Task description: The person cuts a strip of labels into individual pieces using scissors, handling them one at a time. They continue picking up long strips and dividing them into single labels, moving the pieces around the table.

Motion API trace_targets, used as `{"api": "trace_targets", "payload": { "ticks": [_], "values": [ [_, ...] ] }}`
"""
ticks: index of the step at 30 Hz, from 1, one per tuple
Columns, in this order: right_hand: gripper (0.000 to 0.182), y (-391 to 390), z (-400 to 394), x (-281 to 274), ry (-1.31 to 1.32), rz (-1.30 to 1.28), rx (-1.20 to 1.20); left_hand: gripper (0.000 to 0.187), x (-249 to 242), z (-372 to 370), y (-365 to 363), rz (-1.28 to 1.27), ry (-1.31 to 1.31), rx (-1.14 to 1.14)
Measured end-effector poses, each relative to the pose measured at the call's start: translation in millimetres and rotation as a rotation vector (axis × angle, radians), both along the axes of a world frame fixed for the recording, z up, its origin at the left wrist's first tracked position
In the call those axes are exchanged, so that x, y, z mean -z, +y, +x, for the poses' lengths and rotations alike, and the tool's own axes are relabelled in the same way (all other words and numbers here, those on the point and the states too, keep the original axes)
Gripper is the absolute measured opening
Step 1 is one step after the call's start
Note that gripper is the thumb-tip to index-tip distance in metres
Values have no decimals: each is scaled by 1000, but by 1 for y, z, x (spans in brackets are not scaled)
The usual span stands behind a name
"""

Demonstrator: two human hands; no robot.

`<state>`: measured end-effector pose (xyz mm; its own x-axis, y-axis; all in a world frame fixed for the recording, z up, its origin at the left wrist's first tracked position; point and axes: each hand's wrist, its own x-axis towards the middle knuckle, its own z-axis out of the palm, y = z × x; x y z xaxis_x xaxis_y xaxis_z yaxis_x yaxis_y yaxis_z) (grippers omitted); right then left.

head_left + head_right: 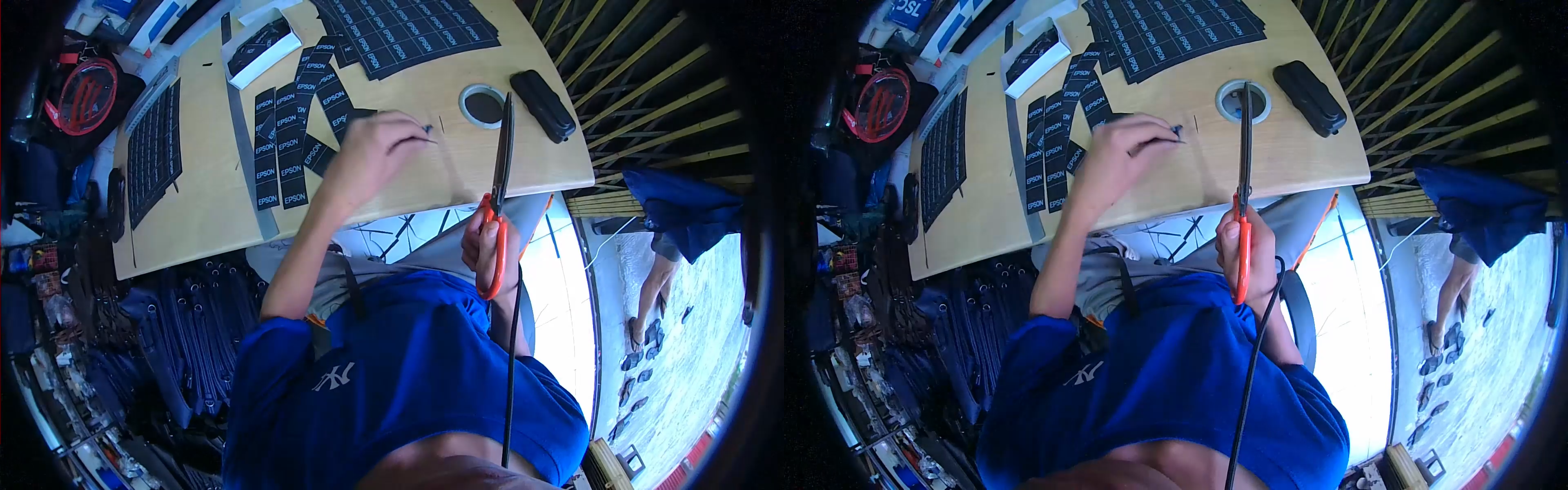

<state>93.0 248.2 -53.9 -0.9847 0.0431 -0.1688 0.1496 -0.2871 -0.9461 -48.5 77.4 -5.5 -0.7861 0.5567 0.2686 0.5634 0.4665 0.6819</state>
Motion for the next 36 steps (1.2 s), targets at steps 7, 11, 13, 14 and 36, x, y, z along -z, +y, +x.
{"api": "trace_targets", "payload": {
  "ticks": [7, 11, 13, 14, 36],
  "values": [
    [48, 1, -2, 5, -45, -88, 19, 17, -38, -73, -72, -30, 150, -269],
    [49, 0, -3, 5, -27, -64, 17, 21, -58, -159, -126, -184, 401, -354],
    [50, 0, -3, 4, -19, -53, 4, 26, -48, -207, -153, -355, 386, -415],
    [50, 1, -2, 4, -14, -53, -7, 29, -39, -224, -166, -443, 323, -468],
    [54, -5, -5, 0, -30, -19, -18, 20, -35, -87, -91, -93, 54, -98]
  ]
}}
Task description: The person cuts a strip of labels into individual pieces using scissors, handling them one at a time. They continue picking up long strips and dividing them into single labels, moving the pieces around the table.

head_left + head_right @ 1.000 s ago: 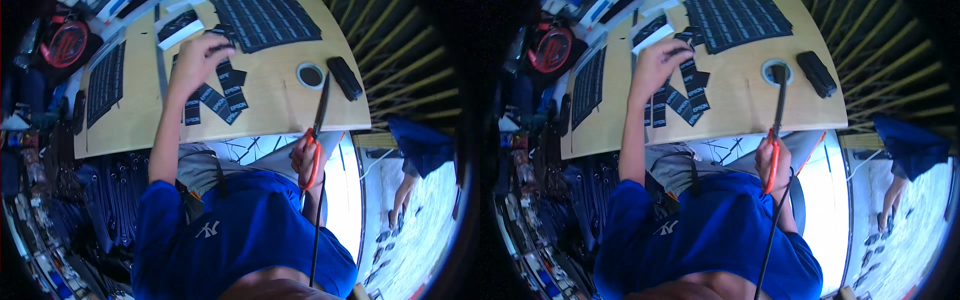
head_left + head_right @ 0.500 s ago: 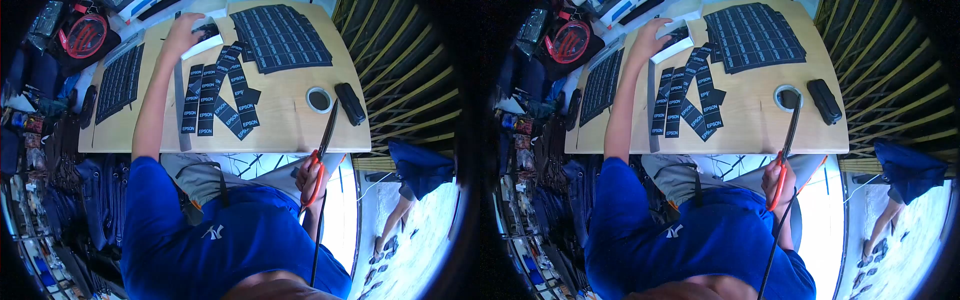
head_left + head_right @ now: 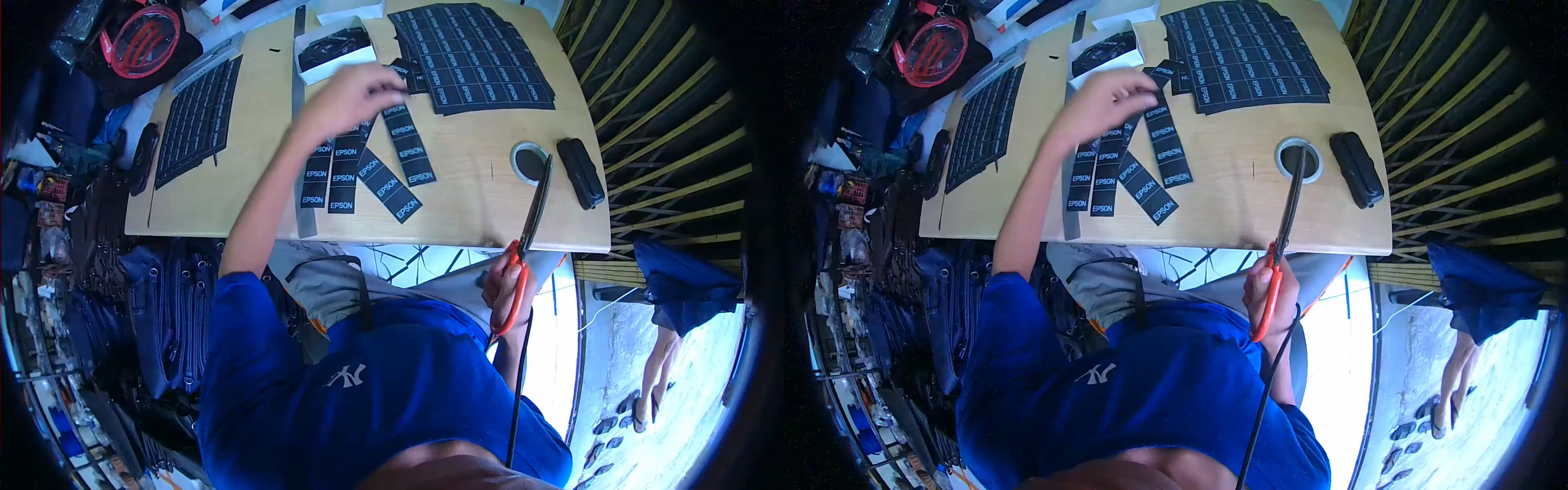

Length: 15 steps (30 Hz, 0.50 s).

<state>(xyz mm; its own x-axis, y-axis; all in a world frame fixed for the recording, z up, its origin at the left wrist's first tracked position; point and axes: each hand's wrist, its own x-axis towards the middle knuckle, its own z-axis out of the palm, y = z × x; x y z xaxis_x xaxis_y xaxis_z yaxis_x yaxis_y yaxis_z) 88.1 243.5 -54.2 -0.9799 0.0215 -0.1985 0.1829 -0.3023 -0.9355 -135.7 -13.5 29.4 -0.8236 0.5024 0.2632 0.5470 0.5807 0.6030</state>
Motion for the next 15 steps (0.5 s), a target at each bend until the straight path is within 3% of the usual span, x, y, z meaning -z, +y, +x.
{"api": "trace_targets", "payload": {
  "ticks": [5, 8, 10, 12, 14, 15],
  "values": [
    [53, 0, -3, -2, -30, -16, 9, 22, -32, -83, -64, -86, 309, -133],
    [51, 0, -1, 0, -28, -17, -11, 27, 6, -122, -96, -214, 284, -259],
    [51, 0, 0, -1, 37, 25, -21, 36, 20, -115, -92, -501, 425, -355],
    [51, 0, 2, -1, 17, 26, 16, 43, 16, -92, -74, -397, 417, -358],
    [51, 3, 4, 0, 30, 60, -2, 44, 2, -51, -49, -65, 537, -310],
    [51, 4, 4, 1, 16, 14, -11, 44, 0, -29, -39, -66, 533, -315]
  ]
}}
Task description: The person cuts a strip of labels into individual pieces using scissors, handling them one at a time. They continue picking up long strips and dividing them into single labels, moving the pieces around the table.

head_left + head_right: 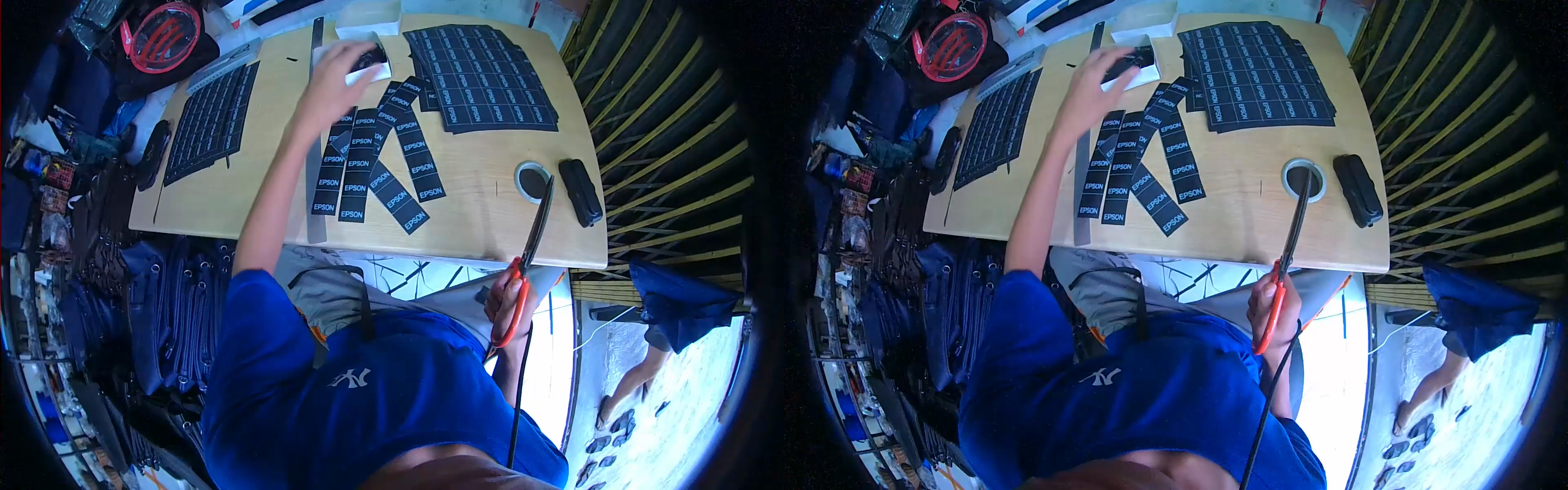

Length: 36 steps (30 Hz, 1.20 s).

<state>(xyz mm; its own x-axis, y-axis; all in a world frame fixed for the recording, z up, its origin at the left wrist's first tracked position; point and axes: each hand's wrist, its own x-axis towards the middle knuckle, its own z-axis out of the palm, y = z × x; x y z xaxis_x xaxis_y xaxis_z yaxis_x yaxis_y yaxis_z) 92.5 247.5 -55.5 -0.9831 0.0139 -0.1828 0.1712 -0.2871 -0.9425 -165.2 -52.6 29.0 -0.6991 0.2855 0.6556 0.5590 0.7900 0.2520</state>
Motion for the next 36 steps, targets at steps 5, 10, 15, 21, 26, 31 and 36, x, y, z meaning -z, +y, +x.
{"api": "trace_targets", "payload": {
  "ticks": [5, 10, 15, 21, 26, 31, 36],
  "values": [
    [47, -4, -3, 1, 8, 18, -25, 46, 18, 82, 20, -30, -376, -54],
    [30, -15, -3, 7, 140, 193, -49, 48, 27, 172, 33, -76, -345, -341],
    [22, -32, -7, -9, 105, 351, -119, 39, 49, 192, 28, 113, -472, -378],
    [26, -45, -4, -13, 94, 447, -157, 25, 52, 187, 19, 200, -409, -264],
    [25, -66, -2, -15, 66, 320, -229, 30, 39, 205, 22, 501, -411, -138],
    [23, -94, 0, -9, 27, 213, -224, 53, 39, 240, 22, 652, -647, 23],
    [23, -117, 9, 0, -30, 109, -191, 58, 58, 265, 19, 924, -862, 206]
  ]
}}
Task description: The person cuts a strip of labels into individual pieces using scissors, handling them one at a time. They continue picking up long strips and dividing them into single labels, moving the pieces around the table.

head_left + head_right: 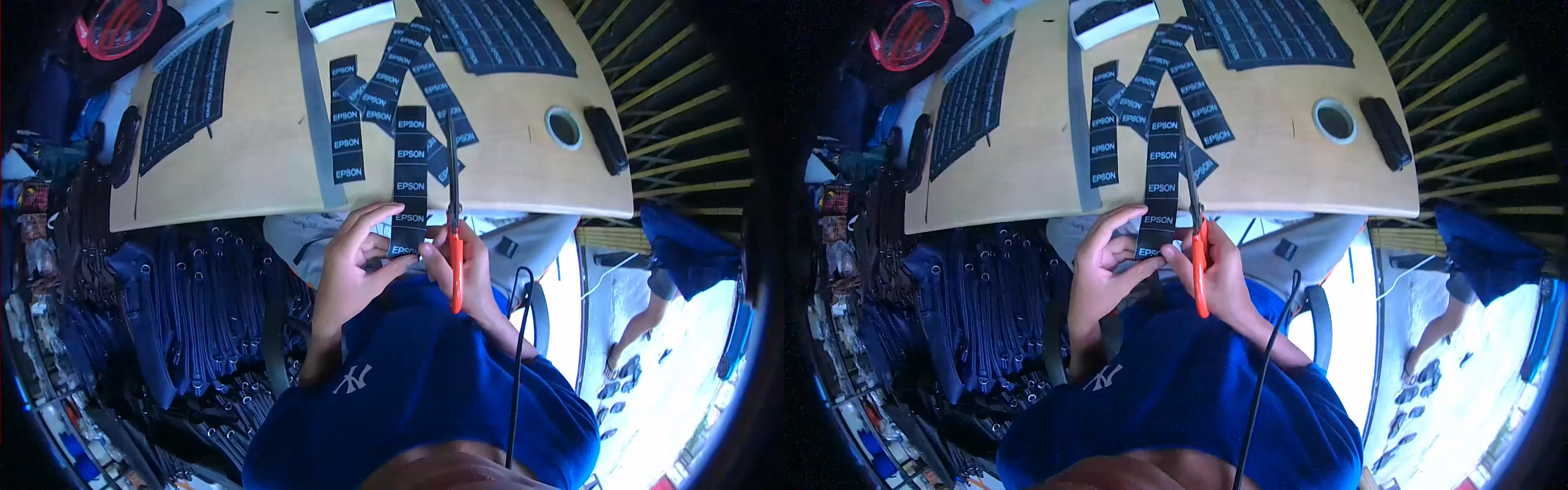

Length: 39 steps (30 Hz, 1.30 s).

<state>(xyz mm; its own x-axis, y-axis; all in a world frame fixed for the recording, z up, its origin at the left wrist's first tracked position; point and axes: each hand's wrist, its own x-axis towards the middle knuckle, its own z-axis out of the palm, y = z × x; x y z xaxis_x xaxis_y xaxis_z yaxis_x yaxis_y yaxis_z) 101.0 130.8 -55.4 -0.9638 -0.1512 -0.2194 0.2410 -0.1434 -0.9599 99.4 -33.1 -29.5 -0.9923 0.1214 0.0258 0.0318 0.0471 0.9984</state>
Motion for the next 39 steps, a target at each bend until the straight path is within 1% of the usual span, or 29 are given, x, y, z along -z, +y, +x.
{"api": "trace_targets", "payload": {
  "ticks": [2, 4, 5, 6, 7, 10, 12, 14, 16, 17, 21, 23, 24, 25, 27, 28, 29, 30, 31, 32, 33, 35, 37, 39],
  "values": [
    [22, -5, 1, 3, -14, 4, 8, 55, 7, 5, -2, 46, -9, 52],
    [21, -8, 3, 7, 123, 54, 44, 53, 9, 9, -5, 94, -66, 79],
    [21, -6, 4, 5, 112, 57, 46, 52, 10, 10, -6, 137, -106, 98],
    [21, -3, 3, 0, 85, 87, -5, 48, 12, 11, -7, 209, -126, 84],
    [20, -1, 2, -2, 62, 117, -57, 48, 14, 12, -8, 210, -130, 85],
    [19, -1, 4, 5, 80, 93, -72, 41, 19, 12, -14, 186, -177, 40],
    [19, -1, 4, 5, 84, 76, -86, 42, 13, 11, -12, 196, -185, 37],
    [19, 0, 3, 4, 71, 75, -151, 42, 11, 8, -13, 204, -187, 34],
    [19, 3, 2, 7, 80, 82, -177, 43, 12, 7, -18, 158, -273, 167],
    [19, 3, 2, 9, 83, 92, -201, 43, 15, 7, -19, 156, -270, 166],
    [19, 4, 0, 4, 89, 78, -180, 46, 19, 4, -22, 180, -279, 164],
    [18, 6, 0, 8, 148, 21, -149, 51, 16, 2, -24, 149, -250, 185],
    [23, 10, 0, 9, 217, 50, -163, 51, 18, 2, -25, 151, -257, 182],
    [23, 13, 1, 10, 209, 52, -165, 53, 21, 2, -25, 166, -231, 171],
    [32, 17, 5, 12, 222, 242, -127, 55, 25, 2, -25, 187, -217, 158],
    [43, 20, 8, 12, 144, 254, -116, 56, 25, 0, -26, 185, -189, 165],
    [43, 24, 10, 13, 134, 259, -120, 57, 24, -1, -26, 184, -161, 171],
    [48, 29, 13, 13, 133, 307, -144, 59, 23, -3, -24, 133, -119, 149],
    [52, 35, 16, 14, 131, 355, -168, 59, 23, -4, -25, 138, -130, 145],
    [64, 43, 19, 8, 125, 425, -236, 60, 25, -5, -28, 108, -114, 170],
    [64, 51, 23, 8, 116, 428, -242, 62, 27, -6, -31, 79, -99, 195],
    [70, 65, 32, 7, 77, 462, -362, 64, 28, -8, -33, 83, -113, 193],
    [73, 73, 35, 2, 83, 465, -393, 64, 25, -11, -35, 66, -118, 248],
    [70, 88, 35, 0, 108, 456, -570, 66, 24, -14, -37, 33, -125, 262]
  ]
}}
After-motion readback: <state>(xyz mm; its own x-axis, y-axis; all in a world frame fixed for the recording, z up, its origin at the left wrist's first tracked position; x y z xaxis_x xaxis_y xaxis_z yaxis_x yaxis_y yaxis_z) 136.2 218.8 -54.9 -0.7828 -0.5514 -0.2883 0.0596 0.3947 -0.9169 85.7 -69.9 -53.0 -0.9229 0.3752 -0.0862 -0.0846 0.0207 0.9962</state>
